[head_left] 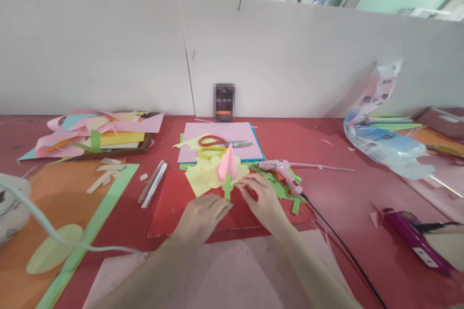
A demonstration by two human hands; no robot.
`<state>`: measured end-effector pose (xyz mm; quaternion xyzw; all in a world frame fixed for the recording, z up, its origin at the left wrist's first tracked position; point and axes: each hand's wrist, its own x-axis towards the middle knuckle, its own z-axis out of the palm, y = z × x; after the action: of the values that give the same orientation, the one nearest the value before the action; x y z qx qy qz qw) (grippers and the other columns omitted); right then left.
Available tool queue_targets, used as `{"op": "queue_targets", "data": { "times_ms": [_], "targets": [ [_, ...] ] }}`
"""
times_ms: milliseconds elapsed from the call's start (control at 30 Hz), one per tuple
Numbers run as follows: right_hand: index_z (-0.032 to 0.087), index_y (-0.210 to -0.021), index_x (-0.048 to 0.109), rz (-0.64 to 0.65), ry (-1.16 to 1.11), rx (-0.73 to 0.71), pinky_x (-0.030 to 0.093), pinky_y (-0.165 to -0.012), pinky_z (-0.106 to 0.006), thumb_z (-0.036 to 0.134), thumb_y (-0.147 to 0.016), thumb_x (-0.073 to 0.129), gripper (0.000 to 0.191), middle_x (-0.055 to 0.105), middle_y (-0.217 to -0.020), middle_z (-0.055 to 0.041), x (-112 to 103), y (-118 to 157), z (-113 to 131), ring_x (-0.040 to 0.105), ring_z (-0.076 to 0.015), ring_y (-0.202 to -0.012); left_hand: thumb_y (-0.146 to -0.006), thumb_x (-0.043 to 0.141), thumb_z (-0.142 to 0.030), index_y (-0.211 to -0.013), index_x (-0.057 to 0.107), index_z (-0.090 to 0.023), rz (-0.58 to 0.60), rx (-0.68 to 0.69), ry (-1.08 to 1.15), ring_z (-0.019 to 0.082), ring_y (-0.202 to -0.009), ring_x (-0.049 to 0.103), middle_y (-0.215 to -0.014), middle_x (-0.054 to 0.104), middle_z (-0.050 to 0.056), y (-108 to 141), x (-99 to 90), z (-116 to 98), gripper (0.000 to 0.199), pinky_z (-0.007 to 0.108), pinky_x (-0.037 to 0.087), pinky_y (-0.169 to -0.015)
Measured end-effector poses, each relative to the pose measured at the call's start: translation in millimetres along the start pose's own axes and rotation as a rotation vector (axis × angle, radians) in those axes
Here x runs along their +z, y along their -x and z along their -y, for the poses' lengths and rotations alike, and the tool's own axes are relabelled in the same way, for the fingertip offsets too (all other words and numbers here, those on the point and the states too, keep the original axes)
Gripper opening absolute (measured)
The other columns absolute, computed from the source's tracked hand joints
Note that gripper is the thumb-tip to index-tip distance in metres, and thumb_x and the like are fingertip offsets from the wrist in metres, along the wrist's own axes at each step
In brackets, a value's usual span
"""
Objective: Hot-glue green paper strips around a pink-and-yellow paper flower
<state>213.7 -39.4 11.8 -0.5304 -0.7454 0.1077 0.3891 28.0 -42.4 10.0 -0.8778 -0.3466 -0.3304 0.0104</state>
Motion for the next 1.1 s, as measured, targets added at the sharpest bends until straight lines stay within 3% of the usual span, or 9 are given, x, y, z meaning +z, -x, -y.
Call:
{"op": "queue_targets", "data": {
  "times_ms": [433,767,933,1100],
  "targets": [
    [0.025,-0.101,0.062,0.11,0.055,-0.045,0.043,-0.081,-0.036,0.021,-0.086,0.04,0.027,0.062,-0.1,-0.0048,3.7,-0.5,0.2,0.054,-0.0182,-0.093,-0.089,0.04,-0.021,-0.061,0.052,-0.017,0.091,0.042,-0.072,0.01,-0.05,0.046,-0.053,0.051,-0.003,-1.0,3.1,-6.9,0.03,0.024,0.031,-0.047],
    [0.026,-0.108,0.06,0.17,0.089,-0.057,0.041,-0.079,-0.036,0.02,-0.088,0.036,0.031,0.059,-0.103,-0.0053,3.8,-0.8,0.5,0.051,-0.0186,-0.093,-0.088,0.042,-0.024,-0.063,0.054,-0.017,0.166,0.055,-0.051,0.012,-0.057,0.049,-0.06,0.055,-0.001,-2.2,3.4,-4.9,0.028,0.025,0.037,-0.053],
    [0.027,-0.108,0.06,0.16,0.113,-0.057,0.042,-0.078,-0.035,0.019,-0.088,0.037,0.032,0.058,-0.102,-0.0052,4.0,-0.7,0.9,0.051,-0.0185,-0.093,-0.085,0.048,-0.039,-0.072,0.059,-0.018,0.23,-0.014,0.051,0.013,-0.063,0.052,-0.067,0.058,0.0,-3.1,0.4,-4.9,0.027,0.025,0.041,-0.057],
    [0.028,-0.108,0.06,0.163,0.124,-0.052,0.043,-0.078,-0.036,0.02,-0.088,0.037,0.031,0.058,-0.1,-0.0051,4.5,-0.9,1.0,0.052,-0.0187,-0.092,-0.088,0.042,-0.028,-0.075,0.059,-0.018,0.208,-0.115,0.061,0.013,-0.068,0.053,-0.072,0.057,0.0,-4.0,1.1,-0.9,0.023,0.026,0.043,-0.061]
  ]
}}
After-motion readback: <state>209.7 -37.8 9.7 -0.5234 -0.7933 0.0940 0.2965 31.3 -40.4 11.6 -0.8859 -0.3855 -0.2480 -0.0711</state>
